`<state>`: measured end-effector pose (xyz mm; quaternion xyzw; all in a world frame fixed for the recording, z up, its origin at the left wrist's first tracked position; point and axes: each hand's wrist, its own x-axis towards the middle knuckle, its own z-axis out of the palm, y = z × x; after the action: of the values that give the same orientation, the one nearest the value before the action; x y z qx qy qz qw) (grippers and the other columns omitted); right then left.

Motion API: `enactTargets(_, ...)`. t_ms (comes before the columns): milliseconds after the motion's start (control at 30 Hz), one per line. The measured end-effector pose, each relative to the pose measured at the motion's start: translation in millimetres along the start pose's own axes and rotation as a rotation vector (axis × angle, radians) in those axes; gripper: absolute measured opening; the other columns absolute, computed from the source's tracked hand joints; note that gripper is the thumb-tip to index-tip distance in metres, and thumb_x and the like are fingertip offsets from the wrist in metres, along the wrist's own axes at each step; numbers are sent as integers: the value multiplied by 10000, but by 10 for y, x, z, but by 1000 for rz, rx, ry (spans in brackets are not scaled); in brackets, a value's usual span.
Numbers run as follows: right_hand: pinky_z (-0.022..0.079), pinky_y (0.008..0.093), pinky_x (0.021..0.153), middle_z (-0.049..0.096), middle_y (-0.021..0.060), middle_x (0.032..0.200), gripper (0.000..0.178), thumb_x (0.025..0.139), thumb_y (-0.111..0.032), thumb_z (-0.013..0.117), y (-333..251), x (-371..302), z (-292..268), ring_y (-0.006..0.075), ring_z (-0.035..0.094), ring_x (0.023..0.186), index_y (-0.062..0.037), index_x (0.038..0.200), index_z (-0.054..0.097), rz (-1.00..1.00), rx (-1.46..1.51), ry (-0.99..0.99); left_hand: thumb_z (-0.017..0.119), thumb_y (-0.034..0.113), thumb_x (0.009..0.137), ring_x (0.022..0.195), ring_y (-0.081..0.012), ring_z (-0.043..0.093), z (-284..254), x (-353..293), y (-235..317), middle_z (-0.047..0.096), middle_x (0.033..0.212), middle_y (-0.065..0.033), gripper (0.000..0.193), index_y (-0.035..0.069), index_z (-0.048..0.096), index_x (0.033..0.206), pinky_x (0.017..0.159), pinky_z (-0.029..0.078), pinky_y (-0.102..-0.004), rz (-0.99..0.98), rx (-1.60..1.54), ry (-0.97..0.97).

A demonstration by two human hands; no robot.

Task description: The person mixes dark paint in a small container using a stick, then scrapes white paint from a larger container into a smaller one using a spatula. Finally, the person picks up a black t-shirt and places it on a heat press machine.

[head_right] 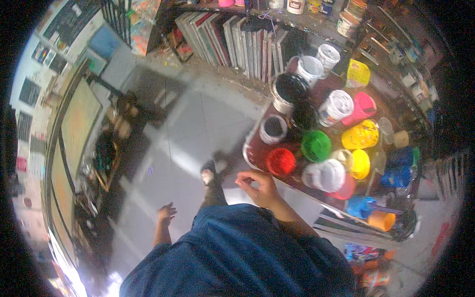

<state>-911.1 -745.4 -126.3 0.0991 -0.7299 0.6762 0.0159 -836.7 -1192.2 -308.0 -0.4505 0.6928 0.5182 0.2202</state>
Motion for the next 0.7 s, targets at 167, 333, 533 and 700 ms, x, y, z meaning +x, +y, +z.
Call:
enactTargets(167,478,249,652,644,59,811,208,803,-114,647,253,1022,751,95,587,700,-23,989,619,52,19,188,628,251,803,633,-184,615,-170,1346,1477,646,825,-123,319,-18,584,970,488,469,-284,163,330,-75)
enactTargets(333,446,220,592,633,39,844,221,819,-148,639,86,1865,1090,71,562,696,-37,1008,611,92,-52,276,701,189,765,597,-160,594,-124,2275,2681,622,743,-126,317,-43,538,906,540,502,-268,490,110,-367)
enactTargets(533,493,249,739,629,62,912,220,819,-9,605,206,2259,790,116,602,839,21,1034,573,40,119,669,713,139,750,572,-153,576,593,2440,3733,614,727,-121,279,-22,534,891,531,493,-264,492,251,-518)
enactTargets(700,424,206,598,581,1,805,163,758,-12,621,-49,2721,-356,56,521,680,-24,916,582,-29,-584,989,724,146,740,564,-147,559,1320,2655,4291,611,727,-117,304,-10,544,929,525,480,-270,572,532,-541)
